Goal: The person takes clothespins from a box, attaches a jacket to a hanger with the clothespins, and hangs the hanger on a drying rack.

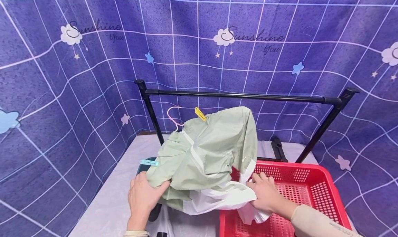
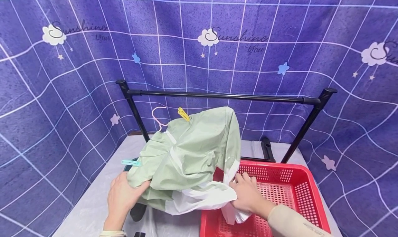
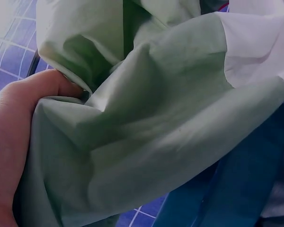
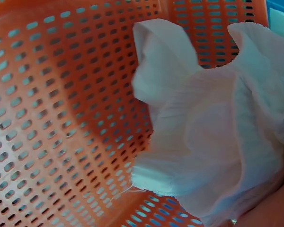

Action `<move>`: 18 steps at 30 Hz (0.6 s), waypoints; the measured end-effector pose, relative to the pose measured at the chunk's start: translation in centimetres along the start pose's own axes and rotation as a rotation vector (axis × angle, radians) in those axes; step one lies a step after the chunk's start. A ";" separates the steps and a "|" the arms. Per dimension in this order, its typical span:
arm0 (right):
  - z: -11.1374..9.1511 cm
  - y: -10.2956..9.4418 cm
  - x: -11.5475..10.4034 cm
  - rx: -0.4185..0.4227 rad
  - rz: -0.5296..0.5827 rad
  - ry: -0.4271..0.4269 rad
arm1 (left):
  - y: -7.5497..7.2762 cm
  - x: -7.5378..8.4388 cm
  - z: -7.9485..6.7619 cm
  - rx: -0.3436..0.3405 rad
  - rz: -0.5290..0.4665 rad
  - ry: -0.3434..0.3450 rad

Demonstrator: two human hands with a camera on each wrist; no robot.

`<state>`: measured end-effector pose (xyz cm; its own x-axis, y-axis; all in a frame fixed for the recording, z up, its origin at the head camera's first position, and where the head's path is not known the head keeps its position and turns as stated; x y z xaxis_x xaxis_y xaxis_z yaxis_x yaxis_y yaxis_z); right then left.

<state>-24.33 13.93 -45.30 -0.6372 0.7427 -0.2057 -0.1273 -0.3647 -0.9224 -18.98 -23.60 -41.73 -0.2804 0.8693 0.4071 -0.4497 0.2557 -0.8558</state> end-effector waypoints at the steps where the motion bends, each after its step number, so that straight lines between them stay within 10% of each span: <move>1: 0.0 0.2 0.2 -0.004 0.003 0.007 | 0.1 0.0 0.0 -0.004 -0.002 -0.002; 18: -0.9 3.4 1.8 -0.017 -0.056 0.093 | 0.5 0.5 -0.1 -0.038 -0.007 0.000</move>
<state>-25.23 14.56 -49.06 -0.5562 0.8107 -0.1826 -0.1475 -0.3126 -0.9384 -19.25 -22.98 -42.01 -0.2772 0.8675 0.4131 -0.4195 0.2775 -0.8643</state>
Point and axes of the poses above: each hand's wrist, its own z-axis towards the middle knuckle, its own y-axis out of the palm, x = y × z, the point moved 8 cm from there along z, towards the middle knuckle, and after that the axes turned 11 degrees about z, right-handed, at the moved point
